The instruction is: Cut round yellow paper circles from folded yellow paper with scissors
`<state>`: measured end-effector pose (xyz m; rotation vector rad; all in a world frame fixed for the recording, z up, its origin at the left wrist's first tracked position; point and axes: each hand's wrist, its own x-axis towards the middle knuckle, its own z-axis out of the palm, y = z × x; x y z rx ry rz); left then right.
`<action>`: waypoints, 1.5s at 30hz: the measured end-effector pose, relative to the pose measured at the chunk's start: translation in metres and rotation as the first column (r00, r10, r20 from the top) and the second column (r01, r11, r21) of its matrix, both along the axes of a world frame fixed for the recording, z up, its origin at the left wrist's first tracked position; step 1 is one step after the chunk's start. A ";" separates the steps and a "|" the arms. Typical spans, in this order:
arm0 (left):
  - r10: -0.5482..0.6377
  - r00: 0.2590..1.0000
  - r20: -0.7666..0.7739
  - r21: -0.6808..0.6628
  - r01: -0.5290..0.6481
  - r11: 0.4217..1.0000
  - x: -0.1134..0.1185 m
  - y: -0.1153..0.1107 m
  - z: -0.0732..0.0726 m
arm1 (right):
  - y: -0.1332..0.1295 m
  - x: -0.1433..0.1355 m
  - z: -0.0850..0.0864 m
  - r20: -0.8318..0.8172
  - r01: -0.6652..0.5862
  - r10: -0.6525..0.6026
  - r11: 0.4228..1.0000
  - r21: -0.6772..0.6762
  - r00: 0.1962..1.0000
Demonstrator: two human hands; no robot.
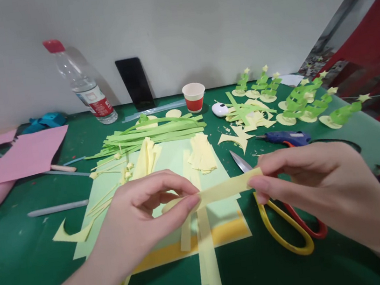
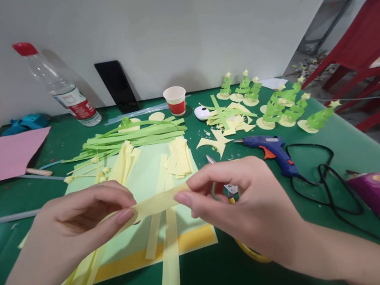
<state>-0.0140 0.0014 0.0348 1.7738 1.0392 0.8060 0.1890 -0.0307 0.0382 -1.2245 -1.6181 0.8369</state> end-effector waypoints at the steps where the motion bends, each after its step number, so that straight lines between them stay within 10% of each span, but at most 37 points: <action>1: 0.000 1.000 -0.003 -0.005 0.000 1.000 0.000 0.000 0.000 | 0.000 0.000 0.000 -0.005 -0.006 0.006 1.000 0.001 1.000; 9: 0.060 0.998 0.003 -0.048 -0.059 0.997 0.003 -0.003 0.000 | 0.003 0.000 0.002 0.097 -0.060 0.066 0.996 -0.062 0.993; 20: -0.238 0.943 -0.233 -0.151 0.206 0.967 0.006 -0.001 -0.004 | 0.003 0.000 -0.006 0.367 -0.393 0.488 0.867 -0.305 0.792; 34: -0.052 0.986 -0.155 -0.223 0.016 0.975 -0.003 0.017 -0.001 | 0.007 0.007 0.001 0.408 -0.156 0.223 0.969 -0.190 0.886; 40: -0.055 0.988 -0.145 -0.217 0.023 0.976 0.000 0.020 0.002 | 0.010 0.013 0.001 0.310 -0.173 0.274 0.933 -0.316 0.910; 45: -0.152 0.967 -0.206 -0.248 0.098 0.964 0.002 0.019 -0.003 | 0.019 0.014 0.004 0.417 -0.261 0.529 0.796 -0.546 0.739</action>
